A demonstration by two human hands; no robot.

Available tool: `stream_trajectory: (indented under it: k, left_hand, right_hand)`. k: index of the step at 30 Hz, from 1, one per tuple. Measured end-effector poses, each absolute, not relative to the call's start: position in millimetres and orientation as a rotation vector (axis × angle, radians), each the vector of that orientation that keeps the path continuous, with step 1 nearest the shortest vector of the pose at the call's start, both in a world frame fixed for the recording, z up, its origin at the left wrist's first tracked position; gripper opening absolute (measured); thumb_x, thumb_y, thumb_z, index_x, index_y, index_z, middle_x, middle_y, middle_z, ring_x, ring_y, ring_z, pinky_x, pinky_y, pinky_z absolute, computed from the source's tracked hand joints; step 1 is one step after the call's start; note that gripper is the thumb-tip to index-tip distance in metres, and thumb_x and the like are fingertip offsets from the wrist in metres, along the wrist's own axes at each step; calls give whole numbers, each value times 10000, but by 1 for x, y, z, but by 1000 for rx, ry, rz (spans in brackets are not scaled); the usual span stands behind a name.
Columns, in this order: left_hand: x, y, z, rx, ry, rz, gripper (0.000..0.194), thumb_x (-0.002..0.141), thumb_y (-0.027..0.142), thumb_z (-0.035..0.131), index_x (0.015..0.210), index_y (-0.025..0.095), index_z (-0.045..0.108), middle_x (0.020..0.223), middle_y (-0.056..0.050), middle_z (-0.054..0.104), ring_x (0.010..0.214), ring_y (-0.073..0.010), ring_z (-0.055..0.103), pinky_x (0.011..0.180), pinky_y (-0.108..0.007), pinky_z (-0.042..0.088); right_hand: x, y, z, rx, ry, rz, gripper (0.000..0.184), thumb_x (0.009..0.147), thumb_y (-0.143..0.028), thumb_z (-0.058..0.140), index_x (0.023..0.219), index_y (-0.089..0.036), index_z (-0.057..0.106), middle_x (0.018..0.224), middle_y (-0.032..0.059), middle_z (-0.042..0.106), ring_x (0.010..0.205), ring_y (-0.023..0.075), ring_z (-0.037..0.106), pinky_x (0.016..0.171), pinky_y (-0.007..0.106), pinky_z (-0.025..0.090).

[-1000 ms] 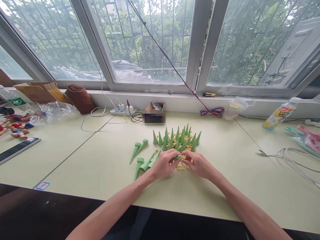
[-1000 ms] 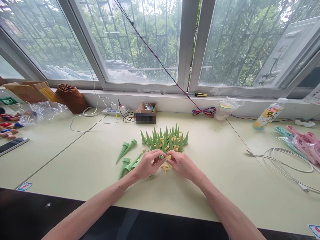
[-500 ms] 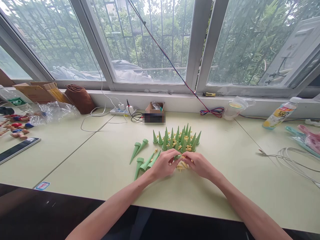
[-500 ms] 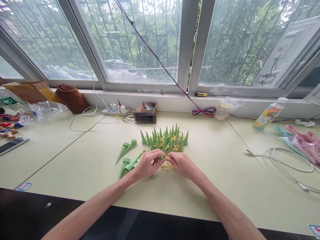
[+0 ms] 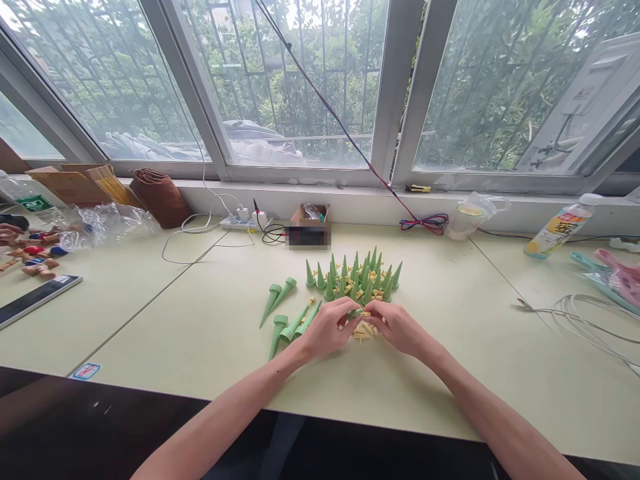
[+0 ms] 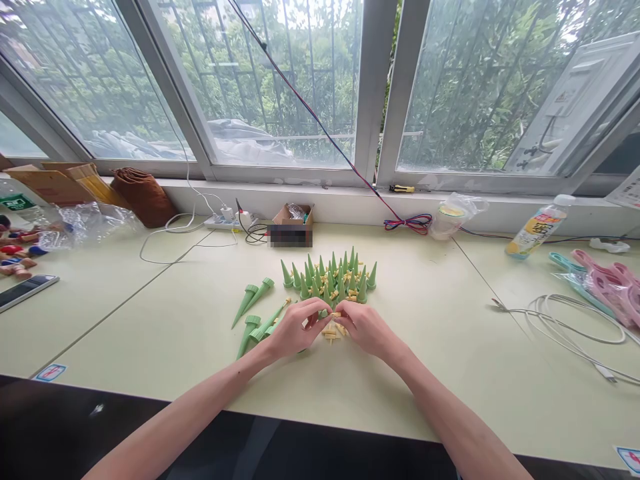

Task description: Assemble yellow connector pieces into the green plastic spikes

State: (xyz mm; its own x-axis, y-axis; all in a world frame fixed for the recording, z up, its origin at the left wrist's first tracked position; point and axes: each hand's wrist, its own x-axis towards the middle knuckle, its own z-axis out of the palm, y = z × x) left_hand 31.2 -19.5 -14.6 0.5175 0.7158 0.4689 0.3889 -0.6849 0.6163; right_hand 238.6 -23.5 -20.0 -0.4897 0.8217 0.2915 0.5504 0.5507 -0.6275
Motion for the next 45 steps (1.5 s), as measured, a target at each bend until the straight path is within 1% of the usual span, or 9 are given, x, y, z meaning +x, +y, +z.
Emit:
stream_trajectory:
  k: [5,10,15,20,26,31,37,40,45]
  left_hand:
    - [31,-19,-15,2334,918,1009,147,952,271,538,932,167,640,814,-34,622,561,-98,444,549,-231,390]
    - [32,-19,-15,2342,918,1019,135,947,260,545,931,167,642,808,-30,619,566,-99,444,551,-230,386]
    - [31,-19,-15,2331,904,1007,129,946,251,545,935,163,638,810,-27,615,574,-96,448,553,-226,386]
    - [31,-19,-15,2307,922,990,115,930,241,554,916,158,633,788,-22,603,573,-97,447,558,-229,387]
    - [32,-19,-11,2205,968,989,152,907,264,578,824,148,630,731,-12,585,563,-93,451,557,-229,401]
    - [33,-20,-6,1973,989,982,216,903,349,603,880,143,667,747,-22,609,599,-106,485,541,-214,440]
    - [34,-19,-6,1866,980,958,295,897,418,618,895,132,688,717,-23,607,622,-121,530,551,-218,470]
    - [33,-19,-7,1893,982,960,288,899,412,619,881,132,682,700,-19,594,610,-116,511,542,-215,461]
    - [33,-19,-8,1922,978,969,259,904,386,615,887,135,676,753,-32,618,618,-113,508,551,-217,462]
  right_hand:
    - [239,-24,-21,-1093,-2221,618,166,993,-246,439,887,-205,559,770,12,621,642,156,549,609,272,442]
    - [241,-25,-24,-1094,-2177,635,53,960,-240,514,925,-209,536,776,0,619,615,143,534,595,260,441]
    - [240,-23,-25,-1107,-2171,635,133,969,-227,491,843,-208,529,746,-6,601,605,137,499,584,250,417]
    - [240,-23,-26,-1110,-2176,652,157,986,-250,480,854,-204,550,748,3,614,606,141,508,580,253,410]
    - [240,-24,-26,-1091,-2186,623,231,1015,-298,443,852,-199,576,731,12,616,611,150,534,572,261,419]
    - [239,-25,-26,-1007,-2128,600,182,1005,-341,485,972,-201,598,840,37,655,646,152,566,610,269,473]
    - [239,-24,-29,-1021,-2125,589,187,1003,-308,488,887,-204,592,748,13,619,607,145,522,585,261,445]
    - [239,-23,-30,-1040,-2128,602,187,1003,-302,490,883,-205,595,740,9,621,604,143,521,584,258,442]
    - [240,-23,-29,-1045,-2136,571,233,1012,-340,470,873,-203,598,719,11,614,590,145,518,572,259,440]
